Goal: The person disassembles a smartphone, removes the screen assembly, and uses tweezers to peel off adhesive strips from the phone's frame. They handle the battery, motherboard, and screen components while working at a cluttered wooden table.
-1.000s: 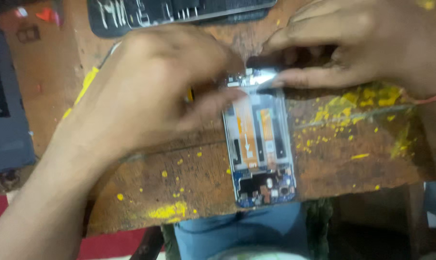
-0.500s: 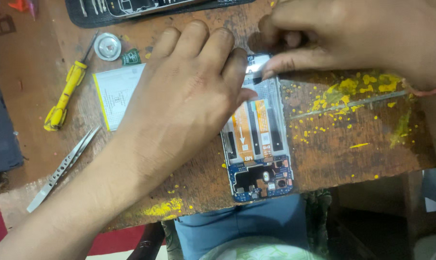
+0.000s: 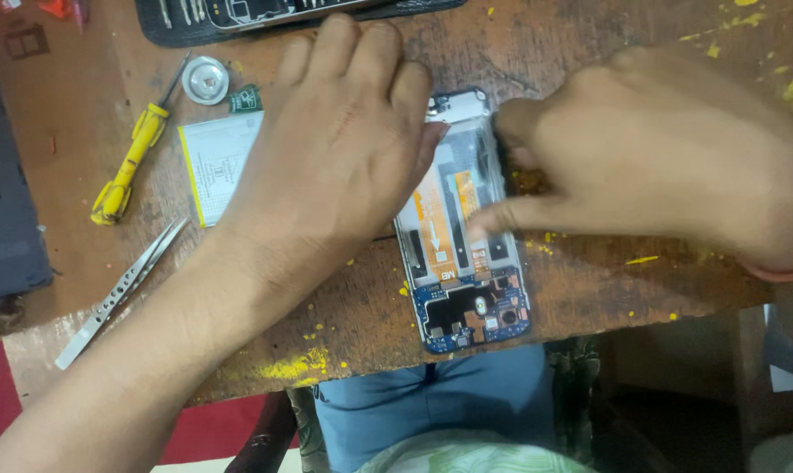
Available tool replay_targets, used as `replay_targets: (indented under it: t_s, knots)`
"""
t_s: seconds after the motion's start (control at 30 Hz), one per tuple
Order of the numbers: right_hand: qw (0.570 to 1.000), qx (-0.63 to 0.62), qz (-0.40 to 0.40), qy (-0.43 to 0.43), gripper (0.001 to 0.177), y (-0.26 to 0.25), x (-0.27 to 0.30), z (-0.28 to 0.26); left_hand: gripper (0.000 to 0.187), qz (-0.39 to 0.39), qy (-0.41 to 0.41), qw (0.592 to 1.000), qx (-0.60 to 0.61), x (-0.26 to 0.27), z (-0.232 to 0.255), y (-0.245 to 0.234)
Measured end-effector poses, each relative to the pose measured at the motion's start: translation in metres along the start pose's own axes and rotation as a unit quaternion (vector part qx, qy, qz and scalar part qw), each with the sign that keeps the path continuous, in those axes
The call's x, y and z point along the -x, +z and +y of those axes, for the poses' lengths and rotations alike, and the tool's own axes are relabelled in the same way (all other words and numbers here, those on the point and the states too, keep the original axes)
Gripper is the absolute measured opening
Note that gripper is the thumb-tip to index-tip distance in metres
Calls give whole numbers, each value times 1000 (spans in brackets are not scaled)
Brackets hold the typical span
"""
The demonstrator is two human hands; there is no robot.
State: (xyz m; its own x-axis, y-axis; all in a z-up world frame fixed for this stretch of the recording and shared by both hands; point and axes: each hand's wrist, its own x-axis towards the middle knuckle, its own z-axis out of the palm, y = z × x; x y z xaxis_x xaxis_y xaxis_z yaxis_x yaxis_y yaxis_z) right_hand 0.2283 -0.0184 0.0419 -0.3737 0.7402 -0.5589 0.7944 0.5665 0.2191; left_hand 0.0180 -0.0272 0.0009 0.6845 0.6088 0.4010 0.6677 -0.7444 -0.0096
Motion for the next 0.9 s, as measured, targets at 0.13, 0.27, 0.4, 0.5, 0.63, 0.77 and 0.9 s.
replay_targets:
  t_s: [0.13, 0.27, 0.4, 0.5, 0.63, 0.77, 0.9]
  knots:
    - [997, -60, -42, 1, 58, 2, -5, 0, 35, 9, -9, 1000, 12, 0, -4, 1]
    - [991, -110, 54, -57, 53, 7, -11, 8, 36, -15, -32, 999, 20, 3, -8, 0]
    - [987, -155, 10, -30, 53, 6, -15, 8, 36, -4, -67, 992, 109, 3, -16, -5]
    - [960, -267, 61, -60, 59, 8, -14, 12, 39, -14, -154, 966, 206, 0, -17, -17]
    - [871, -458, 54, -169, 65, 25, -27, 28, 29, -14, -194, 906, 375, -9, -24, -32]
    - [671, -667, 6, -324, 77, 39, -44, 60, 24, -61, -321, 764, 556, -6, -34, -36]
    - [487, -780, 21, -393, 114, 48, -53, 91, 23, 48, -288, 652, 699, -1, -44, -20]
